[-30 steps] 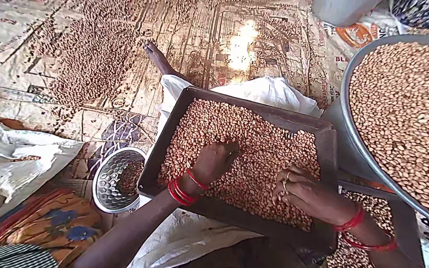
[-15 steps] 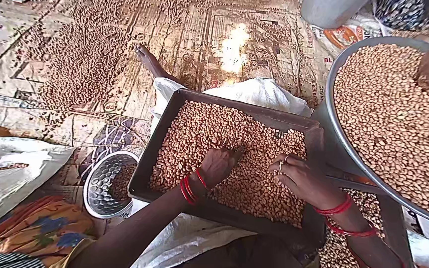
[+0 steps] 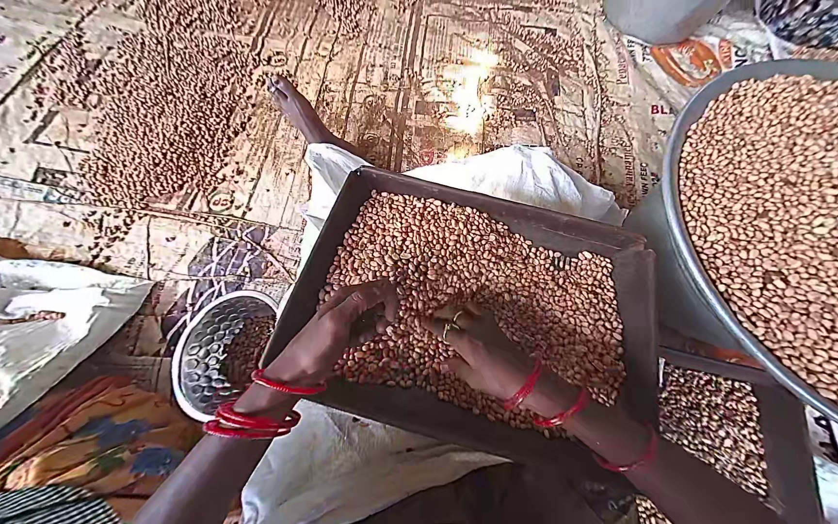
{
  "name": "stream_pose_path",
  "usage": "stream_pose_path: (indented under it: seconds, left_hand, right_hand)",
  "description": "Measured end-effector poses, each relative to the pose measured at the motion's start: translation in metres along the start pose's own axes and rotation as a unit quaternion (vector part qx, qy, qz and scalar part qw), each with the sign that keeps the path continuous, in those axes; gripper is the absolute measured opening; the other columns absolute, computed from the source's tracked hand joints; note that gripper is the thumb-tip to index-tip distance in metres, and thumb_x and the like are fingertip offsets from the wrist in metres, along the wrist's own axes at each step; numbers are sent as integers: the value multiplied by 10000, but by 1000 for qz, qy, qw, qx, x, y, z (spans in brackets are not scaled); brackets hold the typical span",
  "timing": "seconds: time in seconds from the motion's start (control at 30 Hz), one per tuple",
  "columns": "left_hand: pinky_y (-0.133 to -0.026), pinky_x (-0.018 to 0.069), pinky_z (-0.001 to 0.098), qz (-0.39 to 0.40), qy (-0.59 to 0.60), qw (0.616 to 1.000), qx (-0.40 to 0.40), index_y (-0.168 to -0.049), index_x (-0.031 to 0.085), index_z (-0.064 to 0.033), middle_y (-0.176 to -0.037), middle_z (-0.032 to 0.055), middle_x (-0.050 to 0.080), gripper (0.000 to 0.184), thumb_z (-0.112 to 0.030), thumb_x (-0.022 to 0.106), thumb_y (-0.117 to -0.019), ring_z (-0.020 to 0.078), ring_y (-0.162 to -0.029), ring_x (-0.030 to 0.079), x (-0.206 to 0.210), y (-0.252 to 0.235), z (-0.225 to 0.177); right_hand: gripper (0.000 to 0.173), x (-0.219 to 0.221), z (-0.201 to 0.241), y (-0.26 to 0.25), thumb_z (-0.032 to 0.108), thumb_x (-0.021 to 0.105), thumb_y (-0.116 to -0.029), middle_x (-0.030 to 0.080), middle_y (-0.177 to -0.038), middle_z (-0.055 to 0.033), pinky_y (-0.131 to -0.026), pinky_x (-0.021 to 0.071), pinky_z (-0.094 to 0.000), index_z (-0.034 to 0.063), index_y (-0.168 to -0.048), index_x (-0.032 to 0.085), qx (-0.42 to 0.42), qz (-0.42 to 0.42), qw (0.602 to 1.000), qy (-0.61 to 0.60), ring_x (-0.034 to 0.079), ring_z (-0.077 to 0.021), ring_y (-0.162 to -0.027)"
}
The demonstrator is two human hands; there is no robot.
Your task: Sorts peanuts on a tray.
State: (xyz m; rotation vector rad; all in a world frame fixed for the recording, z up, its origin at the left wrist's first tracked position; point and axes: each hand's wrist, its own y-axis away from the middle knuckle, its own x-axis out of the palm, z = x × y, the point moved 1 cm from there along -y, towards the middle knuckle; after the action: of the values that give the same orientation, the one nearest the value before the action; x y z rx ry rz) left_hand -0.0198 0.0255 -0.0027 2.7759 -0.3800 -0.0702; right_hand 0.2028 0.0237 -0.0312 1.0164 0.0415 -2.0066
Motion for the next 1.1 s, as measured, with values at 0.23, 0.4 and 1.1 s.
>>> stream_pose_path:
  seconds: [0.23, 0.4, 1.1]
  left_hand:
    - [-448, 286, 110, 30, -87, 995, 26, -930, 634, -140, -549, -143, 404, 258, -91, 400, -1026, -59, -449, 340, -9, -1, 2]
    - [-560, 383, 179, 36, -204, 977, 60, -1028, 690, -52, -701, -65, 554, 177, -72, 514, -1023, -11, -583, 456, 24, -23, -2]
    - [-546, 525, 521, 13, -637, 759, 136, -1071, 728, -11, -826, 187, 704, 169, 2, 610, -951, 395, -717, 710, 88, -58, 18]
  right_hand:
    - [198, -39, -26, 82, 83, 604, -973, 736, -1141, -175, -937, 530, -526, 39, -1059, 777, -19, -54, 998, 24, 696, -374, -1061]
    - [197, -44, -30, 31, 74, 590, -1001, 720, -994, -235, -847, 531, -565, -27, -1032, 757, 84, -166, 980, 76, 699, -413, -946]
    - [141, -9, -32, 0, -75, 645, -889, 695, -948, -251, -641, 578, -469, -81, -993, 740, 63, -185, 951, 241, 719, -395, -826]
